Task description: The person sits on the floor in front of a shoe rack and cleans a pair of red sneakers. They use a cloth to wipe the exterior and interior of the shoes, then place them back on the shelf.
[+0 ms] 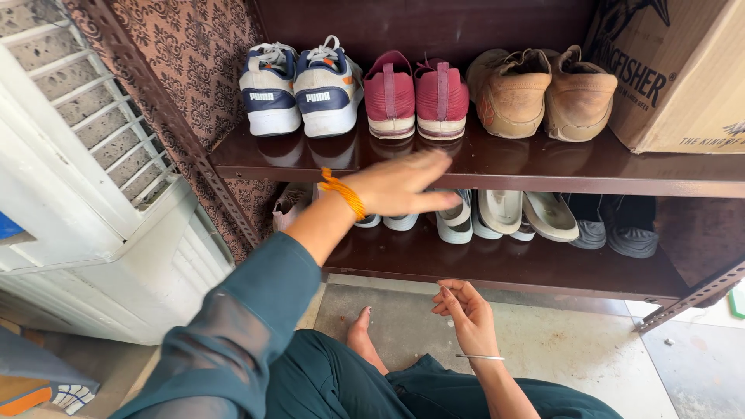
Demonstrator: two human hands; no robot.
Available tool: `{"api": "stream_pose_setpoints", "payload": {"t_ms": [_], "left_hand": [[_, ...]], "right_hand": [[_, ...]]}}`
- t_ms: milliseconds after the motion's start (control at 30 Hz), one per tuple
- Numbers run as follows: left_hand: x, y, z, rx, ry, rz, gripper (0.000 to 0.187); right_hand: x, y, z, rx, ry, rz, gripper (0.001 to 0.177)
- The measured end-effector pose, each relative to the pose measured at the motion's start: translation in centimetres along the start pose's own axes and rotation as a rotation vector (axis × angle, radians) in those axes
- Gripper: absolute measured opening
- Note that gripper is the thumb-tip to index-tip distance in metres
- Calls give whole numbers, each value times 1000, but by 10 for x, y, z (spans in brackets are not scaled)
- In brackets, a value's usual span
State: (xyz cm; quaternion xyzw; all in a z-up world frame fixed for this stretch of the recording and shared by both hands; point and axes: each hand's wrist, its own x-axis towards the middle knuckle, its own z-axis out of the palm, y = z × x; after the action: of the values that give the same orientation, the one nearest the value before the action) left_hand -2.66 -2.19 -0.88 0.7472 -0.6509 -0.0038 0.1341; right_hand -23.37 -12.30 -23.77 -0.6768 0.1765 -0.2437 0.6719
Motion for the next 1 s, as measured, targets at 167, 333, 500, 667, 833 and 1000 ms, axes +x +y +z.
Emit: {"api": "stream_pose_setpoints", "payload": {"t_ms": [167, 333, 500, 667, 833, 1000], "left_hand": [[25, 79, 83, -503, -87, 473, 65], [36, 94, 131, 118, -36, 215, 36], [20, 81, 110, 303, 551, 488, 23], [48, 74, 50, 388, 608, 85, 68], [61, 98, 26, 37, 102, 114, 77], [108, 135, 75, -70, 267, 582, 84]], "right_hand": [[12, 39, -21, -27, 45, -89, 30], [24, 68, -31, -297, 18, -39, 27], [5, 24, -7, -416, -111, -68, 47], [-4, 3, 1, -458, -213, -123, 48], [-5, 1, 2, -472, -212, -114, 46], [-2, 9, 0, -371, -175, -167, 39]]}}
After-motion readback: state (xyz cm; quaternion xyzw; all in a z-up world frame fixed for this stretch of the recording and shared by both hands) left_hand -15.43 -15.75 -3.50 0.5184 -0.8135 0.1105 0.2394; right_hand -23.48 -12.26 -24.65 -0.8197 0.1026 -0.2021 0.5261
